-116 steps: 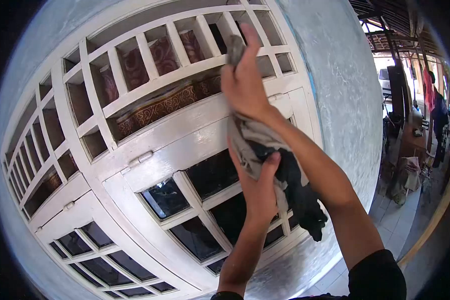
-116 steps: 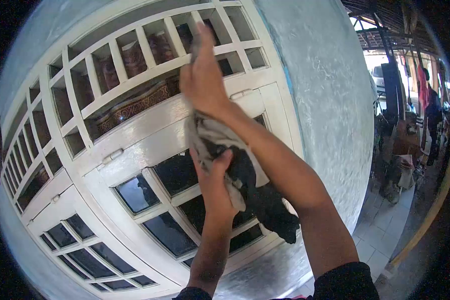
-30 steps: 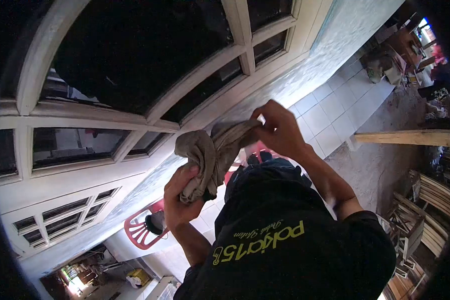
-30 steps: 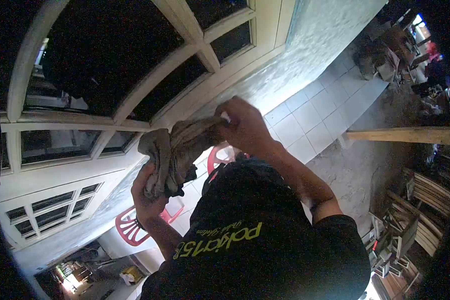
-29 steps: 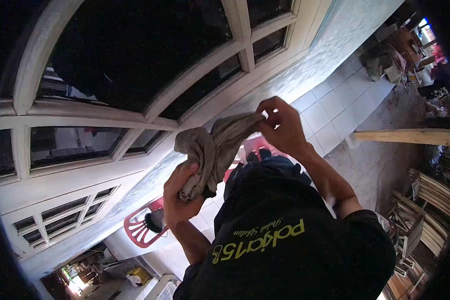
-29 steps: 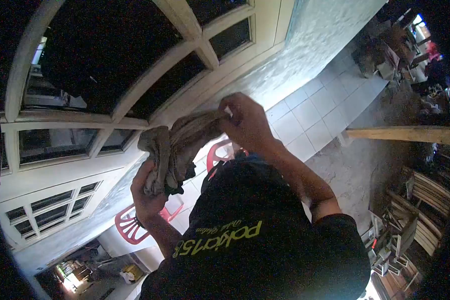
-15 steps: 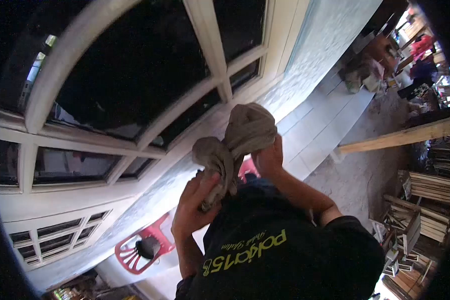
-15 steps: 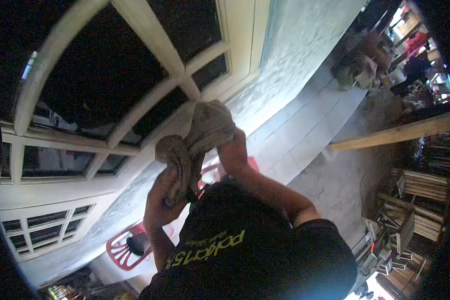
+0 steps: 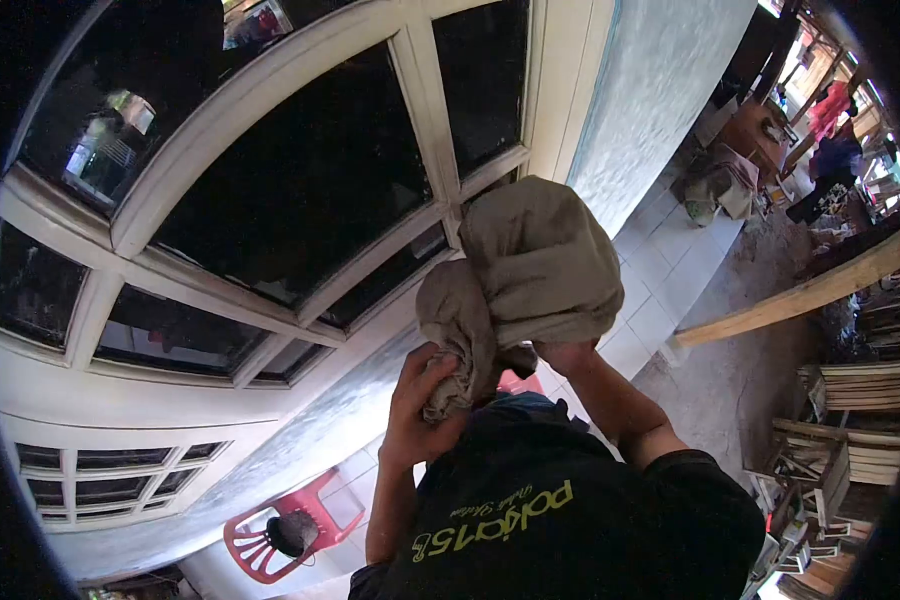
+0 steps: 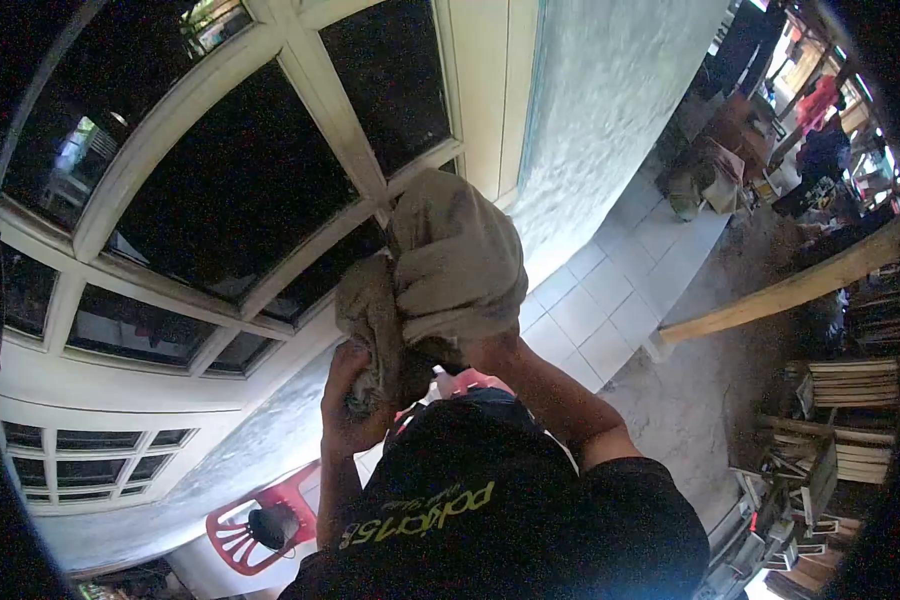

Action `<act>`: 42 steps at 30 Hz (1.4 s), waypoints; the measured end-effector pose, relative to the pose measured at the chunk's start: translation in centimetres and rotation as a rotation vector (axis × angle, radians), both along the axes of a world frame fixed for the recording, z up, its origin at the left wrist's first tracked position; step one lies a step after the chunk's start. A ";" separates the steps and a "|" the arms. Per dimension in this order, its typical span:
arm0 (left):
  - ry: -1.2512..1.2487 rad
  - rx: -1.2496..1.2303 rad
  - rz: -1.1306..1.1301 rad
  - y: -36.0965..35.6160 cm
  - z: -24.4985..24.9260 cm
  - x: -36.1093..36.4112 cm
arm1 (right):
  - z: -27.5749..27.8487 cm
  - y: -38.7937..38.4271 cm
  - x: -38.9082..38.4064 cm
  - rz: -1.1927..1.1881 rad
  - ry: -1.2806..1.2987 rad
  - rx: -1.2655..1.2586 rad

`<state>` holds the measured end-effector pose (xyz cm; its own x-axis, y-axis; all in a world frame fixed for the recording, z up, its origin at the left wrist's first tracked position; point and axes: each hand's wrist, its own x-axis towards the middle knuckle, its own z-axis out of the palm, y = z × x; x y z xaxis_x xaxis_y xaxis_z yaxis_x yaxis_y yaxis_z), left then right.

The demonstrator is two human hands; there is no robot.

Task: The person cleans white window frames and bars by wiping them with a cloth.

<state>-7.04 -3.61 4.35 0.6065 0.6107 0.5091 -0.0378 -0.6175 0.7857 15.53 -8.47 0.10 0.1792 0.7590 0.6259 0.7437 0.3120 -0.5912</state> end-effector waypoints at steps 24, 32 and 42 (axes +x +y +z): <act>-0.093 -1.002 -0.380 2.1 0.6 4.9 | 6.7 3.0 0.8 0.212 0.518 0.329; -0.043 -0.783 -0.340 2.1 8.5 8.4 | 16.4 5.5 -0.1 0.202 0.496 0.671; -0.366 -0.522 -0.233 0.5 21.3 9.2 | 34.7 6.4 -0.1 0.162 0.117 0.455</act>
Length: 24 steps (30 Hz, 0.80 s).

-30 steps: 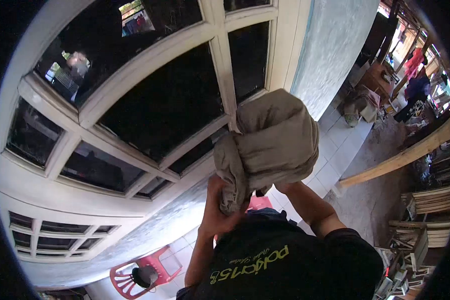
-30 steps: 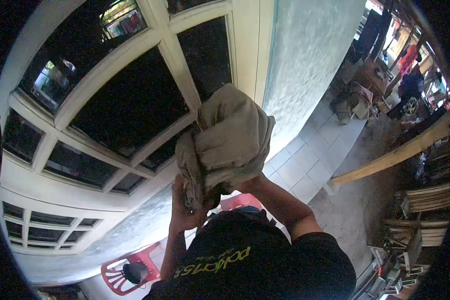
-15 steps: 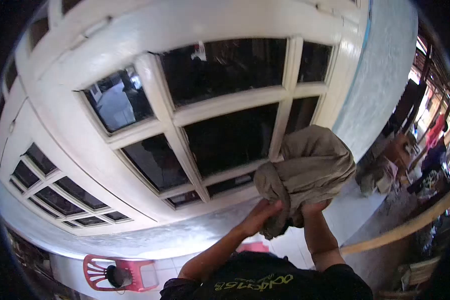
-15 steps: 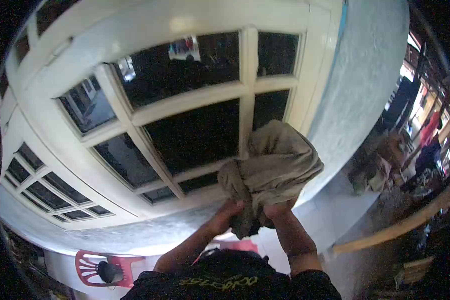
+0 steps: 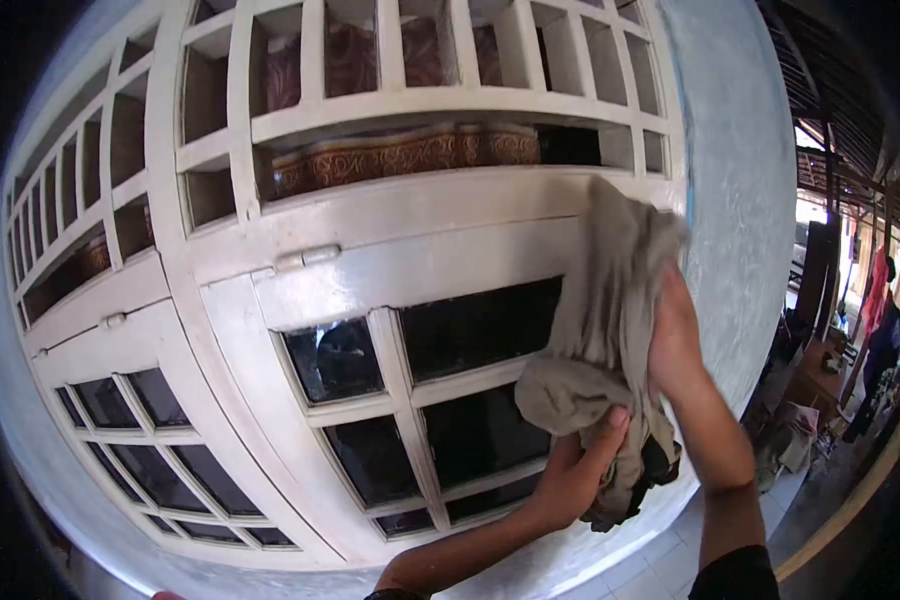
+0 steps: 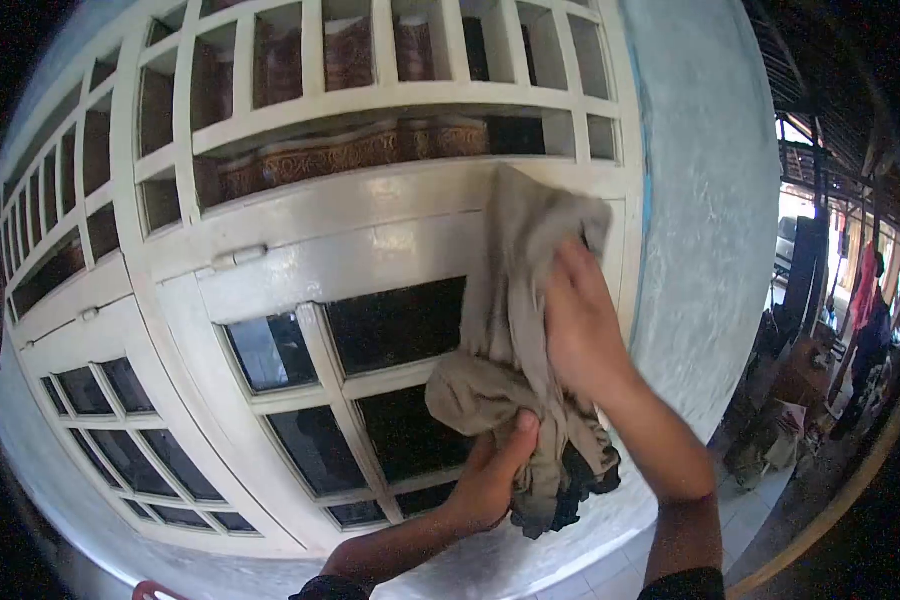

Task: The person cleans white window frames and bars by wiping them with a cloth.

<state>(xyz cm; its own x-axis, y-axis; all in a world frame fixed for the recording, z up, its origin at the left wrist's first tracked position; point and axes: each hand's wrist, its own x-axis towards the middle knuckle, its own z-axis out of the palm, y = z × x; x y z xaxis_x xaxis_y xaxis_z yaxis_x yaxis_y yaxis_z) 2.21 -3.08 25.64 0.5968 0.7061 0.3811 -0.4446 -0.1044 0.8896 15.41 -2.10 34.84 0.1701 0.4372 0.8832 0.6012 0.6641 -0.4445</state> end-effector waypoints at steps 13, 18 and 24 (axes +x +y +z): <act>-0.400 -0.177 -0.564 0.2 13.8 -0.3 | 18.7 1.7 -2.2 -0.355 -0.622 0.417; -0.516 -0.115 -0.664 1.1 15.7 0.2 | 23.0 2.2 -1.6 -0.551 -0.990 0.510; -0.662 -0.033 -0.345 2.5 17.0 1.6 | 24.8 1.5 -3.5 -0.667 -1.081 0.481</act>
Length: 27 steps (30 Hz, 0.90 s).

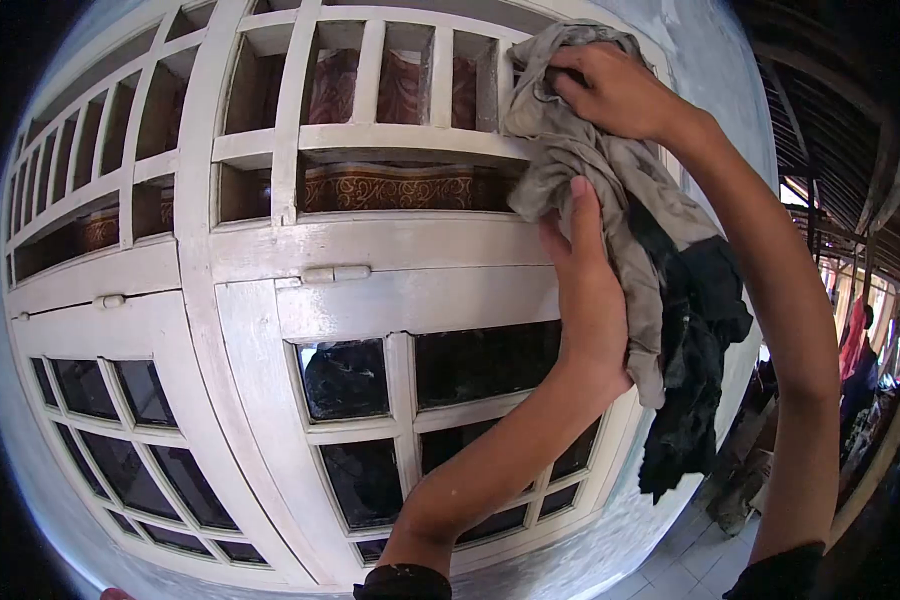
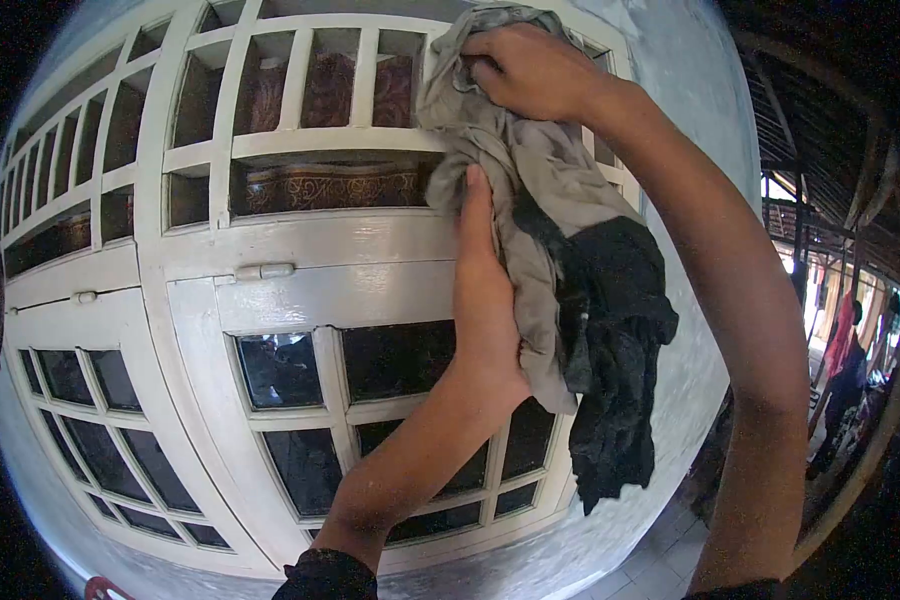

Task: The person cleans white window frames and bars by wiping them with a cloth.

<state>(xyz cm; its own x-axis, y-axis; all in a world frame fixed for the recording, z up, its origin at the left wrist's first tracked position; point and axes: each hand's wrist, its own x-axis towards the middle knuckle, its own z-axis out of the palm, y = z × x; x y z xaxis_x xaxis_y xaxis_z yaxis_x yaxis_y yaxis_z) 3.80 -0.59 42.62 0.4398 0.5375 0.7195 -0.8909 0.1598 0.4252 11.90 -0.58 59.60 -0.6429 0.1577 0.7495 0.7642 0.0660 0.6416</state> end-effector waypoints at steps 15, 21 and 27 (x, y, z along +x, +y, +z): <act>0.079 0.071 -0.250 2.1 0.5 0.0 | 0.9 -1.2 -1.3 -0.183 0.037 0.032; -0.072 0.009 -0.321 1.3 1.1 2.1 | 0.5 -1.4 -2.9 -0.193 -0.256 0.076; -0.137 -0.032 -0.359 1.2 2.1 -0.4 | 1.6 -0.1 -7.2 -0.451 -0.415 -0.071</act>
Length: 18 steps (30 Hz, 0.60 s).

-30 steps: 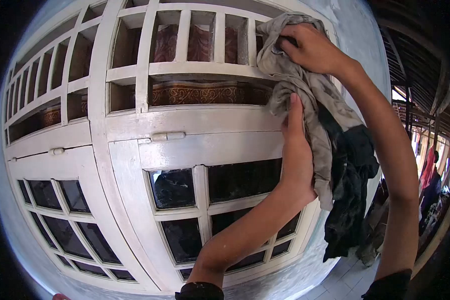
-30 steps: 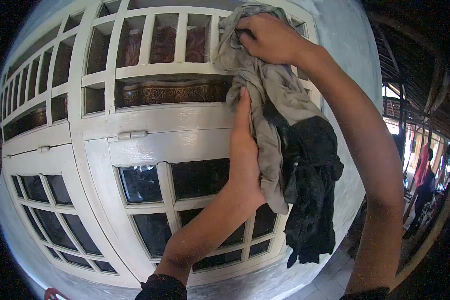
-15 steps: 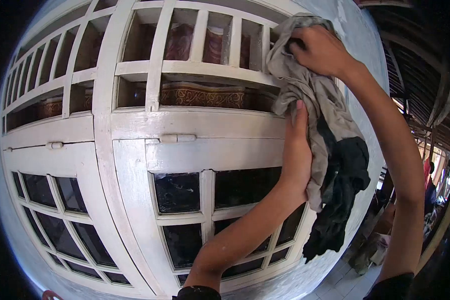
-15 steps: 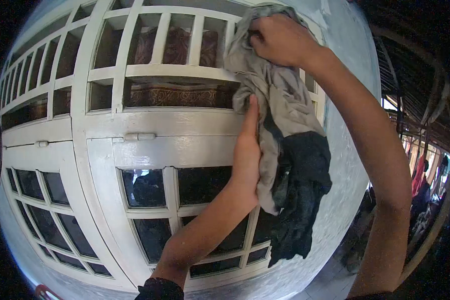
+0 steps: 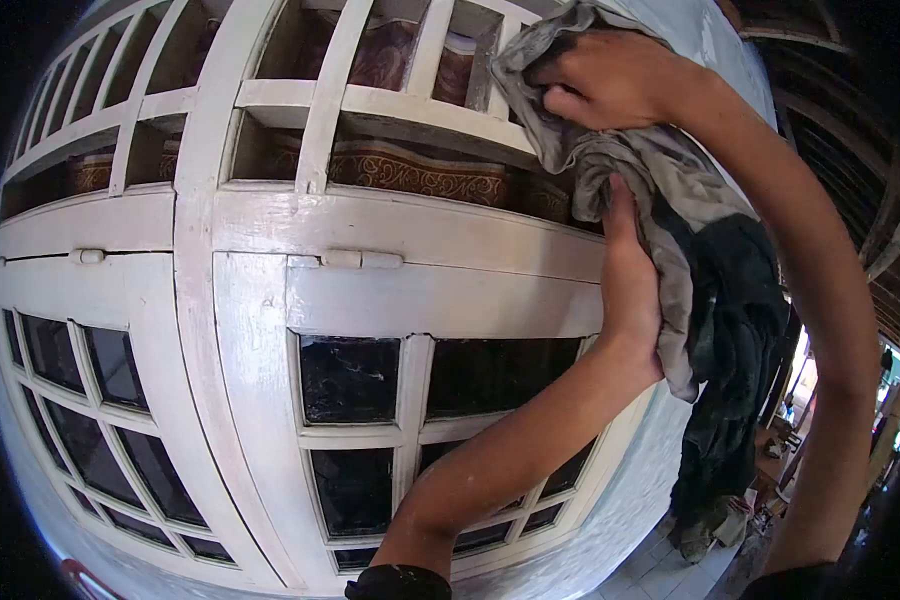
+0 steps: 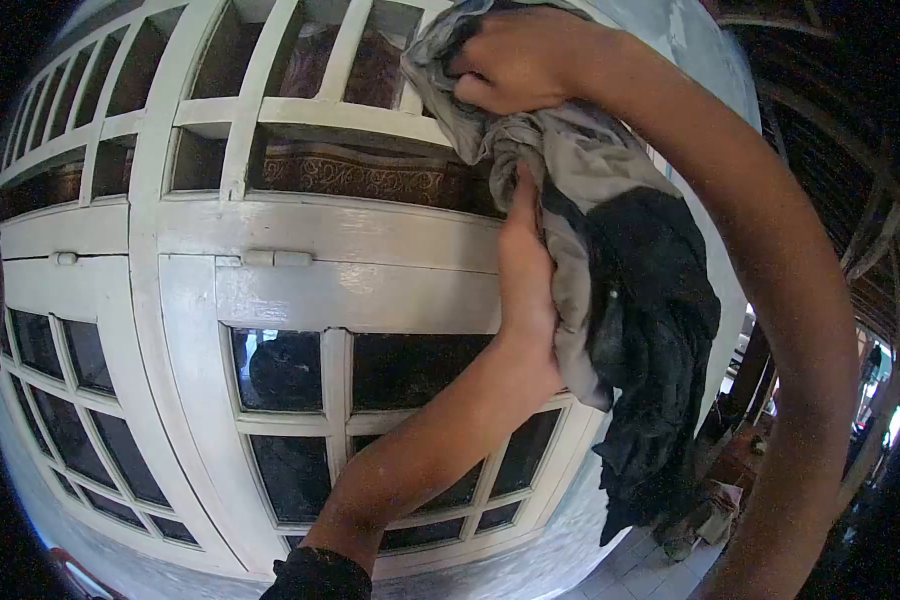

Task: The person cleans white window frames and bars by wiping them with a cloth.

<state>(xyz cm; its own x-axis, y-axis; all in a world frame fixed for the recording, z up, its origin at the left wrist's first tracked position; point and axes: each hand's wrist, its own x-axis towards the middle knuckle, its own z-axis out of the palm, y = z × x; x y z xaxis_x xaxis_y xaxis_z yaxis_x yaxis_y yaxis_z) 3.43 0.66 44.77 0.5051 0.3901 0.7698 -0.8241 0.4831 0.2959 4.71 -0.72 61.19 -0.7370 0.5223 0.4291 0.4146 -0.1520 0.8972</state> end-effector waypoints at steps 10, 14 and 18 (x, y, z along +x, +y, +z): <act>-0.124 -0.052 0.160 1.4 -0.1 -0.6 | -1.1 1.0 -1.1 -0.141 0.090 -0.045; -0.084 0.000 0.224 1.6 -0.5 -0.9 | 0.3 3.1 -0.3 -0.136 0.213 -0.094; -0.070 0.022 0.176 1.9 -1.2 -1.4 | -0.3 4.3 0.2 -0.047 0.248 -0.081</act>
